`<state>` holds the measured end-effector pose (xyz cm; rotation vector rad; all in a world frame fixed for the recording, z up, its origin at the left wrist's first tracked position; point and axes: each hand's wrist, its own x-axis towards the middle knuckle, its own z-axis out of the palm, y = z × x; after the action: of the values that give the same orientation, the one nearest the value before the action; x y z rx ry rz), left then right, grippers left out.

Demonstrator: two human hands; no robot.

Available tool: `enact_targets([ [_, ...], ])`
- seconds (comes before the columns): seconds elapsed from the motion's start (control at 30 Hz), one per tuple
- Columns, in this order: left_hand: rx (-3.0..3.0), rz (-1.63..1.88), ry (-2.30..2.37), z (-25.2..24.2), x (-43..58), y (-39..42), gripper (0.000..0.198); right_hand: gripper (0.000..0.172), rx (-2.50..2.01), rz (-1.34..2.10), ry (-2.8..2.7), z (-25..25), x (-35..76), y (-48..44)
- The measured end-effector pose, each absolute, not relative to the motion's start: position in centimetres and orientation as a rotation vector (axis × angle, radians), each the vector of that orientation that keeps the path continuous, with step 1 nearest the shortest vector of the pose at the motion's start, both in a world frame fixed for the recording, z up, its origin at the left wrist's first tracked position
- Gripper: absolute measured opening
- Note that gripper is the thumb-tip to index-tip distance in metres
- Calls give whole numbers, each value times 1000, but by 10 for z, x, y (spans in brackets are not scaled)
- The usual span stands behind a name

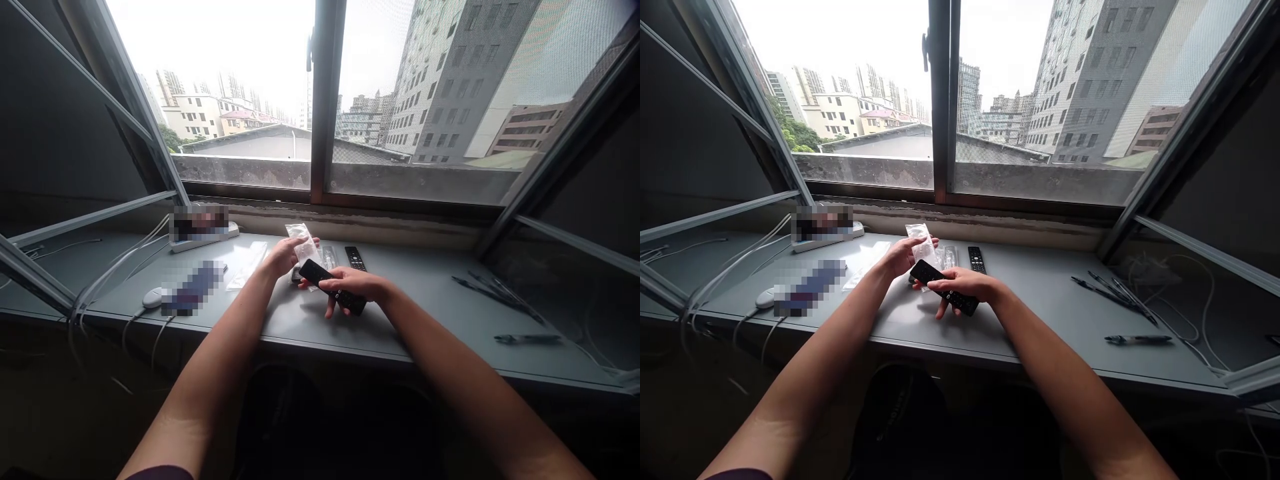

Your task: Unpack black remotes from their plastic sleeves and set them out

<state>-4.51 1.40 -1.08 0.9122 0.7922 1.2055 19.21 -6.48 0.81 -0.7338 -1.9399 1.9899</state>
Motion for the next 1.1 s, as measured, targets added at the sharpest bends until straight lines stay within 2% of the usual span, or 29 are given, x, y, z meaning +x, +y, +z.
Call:
enact_targets([
  [0.23,822,1215,770,-13,-45,17,18,61,-733,2057,-1993,14,190,-70],
  [0.73,662,1224,734,-9,-61,26,49,65,-797,2145,-2180,13,186,-73],
  [0.83,722,1182,759,-11,-61,26,46,65,-774,2084,-2165,11,187,-70],
  [1.0,903,1071,910,-17,-56,24,22,67,-750,1923,-2048,8,190,-65],
  [1.1,1021,1140,939,-22,-55,25,31,66,-763,1892,-1991,8,193,-63],
])
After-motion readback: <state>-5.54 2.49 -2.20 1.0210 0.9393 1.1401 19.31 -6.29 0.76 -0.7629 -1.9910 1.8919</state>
